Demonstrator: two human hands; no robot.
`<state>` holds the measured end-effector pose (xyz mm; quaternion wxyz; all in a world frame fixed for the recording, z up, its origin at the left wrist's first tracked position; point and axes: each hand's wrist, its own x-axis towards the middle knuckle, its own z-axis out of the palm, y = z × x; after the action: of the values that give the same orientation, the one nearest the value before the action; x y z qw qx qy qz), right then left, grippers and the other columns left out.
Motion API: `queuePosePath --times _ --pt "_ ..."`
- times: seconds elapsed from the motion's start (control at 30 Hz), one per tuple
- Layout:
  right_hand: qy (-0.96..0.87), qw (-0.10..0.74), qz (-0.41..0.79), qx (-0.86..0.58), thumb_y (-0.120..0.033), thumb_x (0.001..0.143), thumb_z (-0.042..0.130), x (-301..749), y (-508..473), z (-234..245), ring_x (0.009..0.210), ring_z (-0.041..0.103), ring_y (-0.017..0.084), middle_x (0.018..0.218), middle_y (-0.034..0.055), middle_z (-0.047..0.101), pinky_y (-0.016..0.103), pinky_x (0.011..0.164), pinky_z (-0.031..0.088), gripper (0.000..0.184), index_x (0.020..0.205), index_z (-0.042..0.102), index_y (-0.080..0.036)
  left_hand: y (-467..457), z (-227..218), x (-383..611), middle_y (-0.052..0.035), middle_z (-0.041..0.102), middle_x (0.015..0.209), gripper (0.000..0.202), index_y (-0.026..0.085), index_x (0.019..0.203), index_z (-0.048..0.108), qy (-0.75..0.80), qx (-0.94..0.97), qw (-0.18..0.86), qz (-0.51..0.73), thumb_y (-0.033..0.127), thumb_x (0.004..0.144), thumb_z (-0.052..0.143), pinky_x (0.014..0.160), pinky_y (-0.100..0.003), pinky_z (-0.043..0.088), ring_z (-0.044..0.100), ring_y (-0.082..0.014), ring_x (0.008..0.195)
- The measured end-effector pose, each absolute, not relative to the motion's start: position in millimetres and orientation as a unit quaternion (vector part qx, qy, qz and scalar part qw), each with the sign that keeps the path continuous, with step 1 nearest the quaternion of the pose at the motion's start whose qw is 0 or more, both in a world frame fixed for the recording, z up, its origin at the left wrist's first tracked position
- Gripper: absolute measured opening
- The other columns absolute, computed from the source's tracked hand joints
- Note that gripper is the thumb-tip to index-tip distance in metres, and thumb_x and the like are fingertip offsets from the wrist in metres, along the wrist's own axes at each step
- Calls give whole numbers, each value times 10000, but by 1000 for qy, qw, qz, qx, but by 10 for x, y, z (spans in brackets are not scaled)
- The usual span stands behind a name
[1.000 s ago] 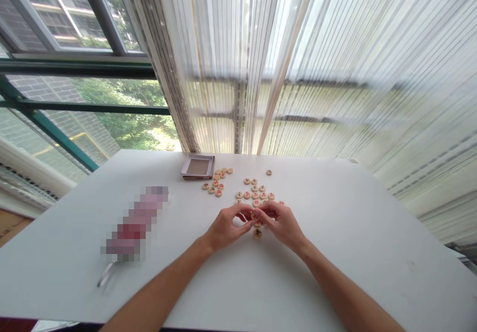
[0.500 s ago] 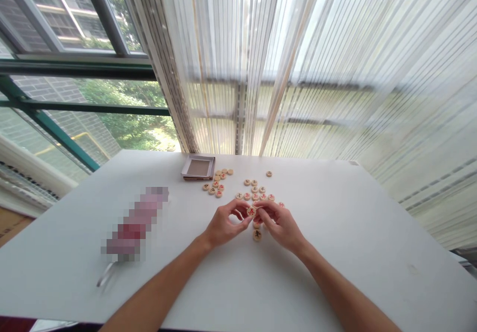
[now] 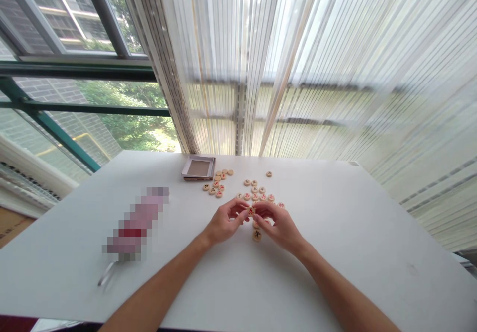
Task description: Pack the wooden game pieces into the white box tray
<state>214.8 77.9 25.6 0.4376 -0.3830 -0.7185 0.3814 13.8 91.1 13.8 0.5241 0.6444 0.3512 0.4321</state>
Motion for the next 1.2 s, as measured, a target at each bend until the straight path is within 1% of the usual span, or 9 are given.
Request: queuePosePath --times 0.17,0.3,0.37,0.47,0.6,0.77,0.93,1.03,1.2 --pt "-756 439 323 -364 -236 907 636 2117 759 254 770 678 161 896 27 703 291 726 575 176 1082 637 -233 932 87 139 -57 715 885 287 159 1002 628 359 627 533 440 374 841 727 685 -261 557 694 -172 807" --pt "-789 420 261 -365 -209 903 631 2093 732 258 741 655 157 844 18 689 285 719 548 144 1044 642 -238 918 86 134 -30 722 771 299 150 905 632 368 607 547 445 366 774 792 638 -256 557 694 -158 692" --pt "-804 403 241 -366 -201 905 626 2089 714 277 753 646 161 853 22 681 287 724 535 143 1041 640 -245 901 98 132 -28 727 730 299 146 870 638 370 603 547 447 363 754 809 640 -268 569 706 -168 676" --pt "-815 387 230 -365 -209 921 606 2092 691 314 778 637 174 881 40 672 296 732 529 136 1049 634 -247 879 115 131 -45 748 757 290 142 839 659 376 610 531 452 361 739 821 662 -283 586 727 -190 710" --pt "-821 377 226 -363 -240 943 577 2100 678 338 774 632 184 880 53 673 302 723 529 117 1044 638 -245 881 112 129 -49 749 739 277 139 820 678 387 617 512 456 384 769 795 638 -272 583 722 -184 687" --pt "-815 373 231 -377 -238 940 593 2111 686 315 744 626 168 848 31 667 283 715 517 88 1019 632 -248 911 94 121 -58 753 745 286 135 856 707 385 642 491 446 417 818 744 615 -262 575 716 -179 678" --pt "-809 380 230 -385 -225 924 606 2124 714 293 765 637 172 849 23 674 289 736 523 119 1039 623 -247 916 111 117 -54 736 740 317 134 922 719 392 650 481 438 433 921 613 610 -264 577 711 -172 682" --pt "-807 387 224 -387 -218 915 608 2131 729 301 774 641 176 852 26 676 296 740 529 128 1037 631 -246 910 126 122 -60 732 761 341 131 964 718 385 657 481 435 433 952 559 615 -266 575 715 -179 717" --pt "-793 412 228 -386 -232 907 611 2139 749 310 768 649 183 868 36 689 317 736 552 156 1059 642 -251 899 133 132 -84 758 883 314 144 1079 673 376 660 492 425 406 912 632 641 -278 584 735 -203 785"
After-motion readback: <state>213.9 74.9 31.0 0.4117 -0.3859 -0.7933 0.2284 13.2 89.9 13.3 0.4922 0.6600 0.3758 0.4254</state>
